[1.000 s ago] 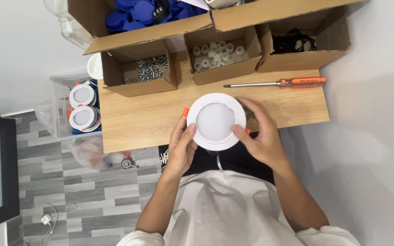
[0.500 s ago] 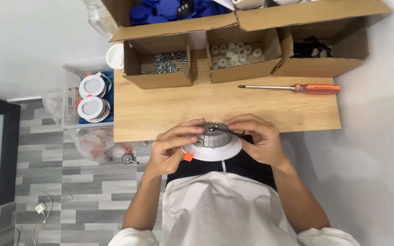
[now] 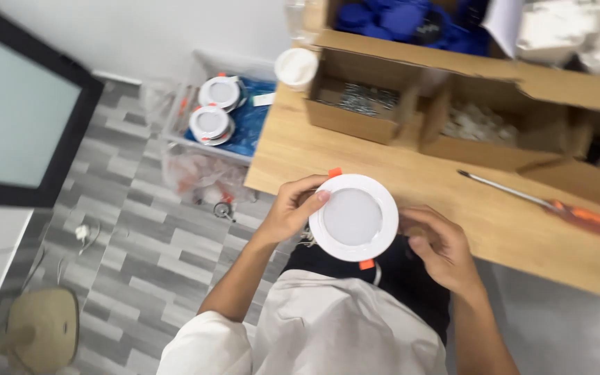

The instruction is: Assembling and inspecting electrical components such as recessed lights and junction boxes at a workbench.

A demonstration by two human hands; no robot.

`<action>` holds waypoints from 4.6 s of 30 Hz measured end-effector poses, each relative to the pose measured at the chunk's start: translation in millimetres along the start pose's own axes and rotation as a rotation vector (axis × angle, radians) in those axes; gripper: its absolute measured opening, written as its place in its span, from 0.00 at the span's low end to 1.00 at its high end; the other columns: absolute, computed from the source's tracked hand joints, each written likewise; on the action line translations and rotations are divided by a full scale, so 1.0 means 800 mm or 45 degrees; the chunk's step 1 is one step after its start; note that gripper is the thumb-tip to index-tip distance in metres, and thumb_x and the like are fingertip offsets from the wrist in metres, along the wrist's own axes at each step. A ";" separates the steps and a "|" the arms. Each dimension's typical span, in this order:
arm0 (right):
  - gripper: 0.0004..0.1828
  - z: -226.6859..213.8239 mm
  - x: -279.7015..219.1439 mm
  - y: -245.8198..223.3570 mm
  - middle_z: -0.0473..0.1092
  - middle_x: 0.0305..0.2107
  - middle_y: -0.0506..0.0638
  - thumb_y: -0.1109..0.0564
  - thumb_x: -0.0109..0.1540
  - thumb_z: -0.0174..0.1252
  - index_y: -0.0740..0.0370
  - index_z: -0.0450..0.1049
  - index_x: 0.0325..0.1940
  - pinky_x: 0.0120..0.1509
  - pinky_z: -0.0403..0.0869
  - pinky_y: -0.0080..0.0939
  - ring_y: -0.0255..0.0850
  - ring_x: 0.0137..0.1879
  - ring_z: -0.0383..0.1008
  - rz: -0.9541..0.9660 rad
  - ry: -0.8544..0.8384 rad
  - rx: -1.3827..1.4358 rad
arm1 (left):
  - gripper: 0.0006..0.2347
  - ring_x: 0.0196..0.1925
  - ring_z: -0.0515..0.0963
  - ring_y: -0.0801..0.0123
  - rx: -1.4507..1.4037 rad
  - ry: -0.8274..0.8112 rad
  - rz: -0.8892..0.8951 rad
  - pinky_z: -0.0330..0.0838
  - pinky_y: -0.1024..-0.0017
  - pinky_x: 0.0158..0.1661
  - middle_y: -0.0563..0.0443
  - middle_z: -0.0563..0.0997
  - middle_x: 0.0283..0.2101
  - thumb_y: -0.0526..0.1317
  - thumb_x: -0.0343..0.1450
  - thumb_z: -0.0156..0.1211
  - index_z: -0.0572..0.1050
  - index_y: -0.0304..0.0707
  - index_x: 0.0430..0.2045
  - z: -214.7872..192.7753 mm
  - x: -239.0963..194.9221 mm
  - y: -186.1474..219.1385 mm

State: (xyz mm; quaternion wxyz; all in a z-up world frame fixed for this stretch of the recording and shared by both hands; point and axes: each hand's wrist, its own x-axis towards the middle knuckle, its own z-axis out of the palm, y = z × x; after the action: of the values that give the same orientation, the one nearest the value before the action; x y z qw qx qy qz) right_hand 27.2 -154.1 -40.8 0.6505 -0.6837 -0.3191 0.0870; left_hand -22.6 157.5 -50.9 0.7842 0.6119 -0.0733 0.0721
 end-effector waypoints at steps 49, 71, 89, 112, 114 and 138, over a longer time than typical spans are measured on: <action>0.10 0.043 0.040 -0.031 0.82 0.46 0.64 0.68 0.67 0.59 0.74 0.82 0.50 0.47 0.86 0.37 0.46 0.42 0.86 0.615 0.371 -0.528 | 0.25 0.65 0.82 0.52 0.929 1.706 -0.559 0.73 0.60 0.65 0.43 0.83 0.62 0.45 0.68 0.70 0.75 0.40 0.60 -0.620 0.216 -0.290; 0.11 0.000 0.032 -0.009 0.83 0.45 0.54 0.60 0.66 0.66 0.64 0.84 0.52 0.55 0.84 0.35 0.42 0.49 0.85 0.142 0.127 -0.275 | 0.07 0.60 0.79 0.57 1.036 0.519 0.752 0.77 0.64 0.57 0.40 0.77 0.56 0.33 0.86 0.54 0.74 0.31 0.55 -0.135 0.196 0.162; 0.10 -0.006 0.028 -0.022 0.81 0.45 0.53 0.58 0.69 0.64 0.65 0.83 0.52 0.56 0.84 0.35 0.41 0.49 0.84 0.055 0.134 -0.190 | 0.25 0.62 0.78 0.36 2.030 -0.688 -0.227 0.72 0.43 0.56 0.32 0.82 0.59 0.59 0.76 0.61 0.79 0.36 0.55 0.131 0.431 0.105; 0.12 -0.014 0.030 -0.007 0.82 0.42 0.58 0.62 0.68 0.67 0.65 0.84 0.55 0.50 0.84 0.48 0.47 0.46 0.84 0.070 0.051 0.018 | 0.28 0.41 0.80 0.64 0.764 -0.141 0.409 0.71 0.73 0.40 0.35 0.85 0.55 0.36 0.62 0.83 0.74 0.31 0.55 0.087 0.143 0.126; 0.11 -0.017 0.031 -0.009 0.82 0.41 0.58 0.62 0.68 0.67 0.66 0.84 0.54 0.50 0.83 0.49 0.46 0.46 0.84 0.049 0.070 0.107 | 0.28 0.42 0.83 0.61 0.775 -0.121 0.374 0.75 0.72 0.42 0.39 0.88 0.51 0.40 0.55 0.90 0.80 0.32 0.46 0.090 0.112 0.086; 0.35 -0.298 0.153 -0.079 0.76 0.59 0.60 0.35 0.63 0.68 0.57 0.78 0.67 0.59 0.75 0.57 0.60 0.63 0.75 1.612 -0.055 -1.410 | 0.26 0.55 0.78 0.57 1.090 -0.193 0.417 0.76 0.61 0.59 0.48 0.81 0.56 0.48 0.66 0.83 0.80 0.37 0.56 0.128 0.073 -0.019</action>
State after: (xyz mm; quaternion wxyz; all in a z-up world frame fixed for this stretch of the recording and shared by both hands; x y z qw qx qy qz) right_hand 229.8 -288.7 88.3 0.0431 -0.9522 0.1159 0.2794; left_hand 34.6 56.0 -28.7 0.4317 0.8645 -0.1896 0.1739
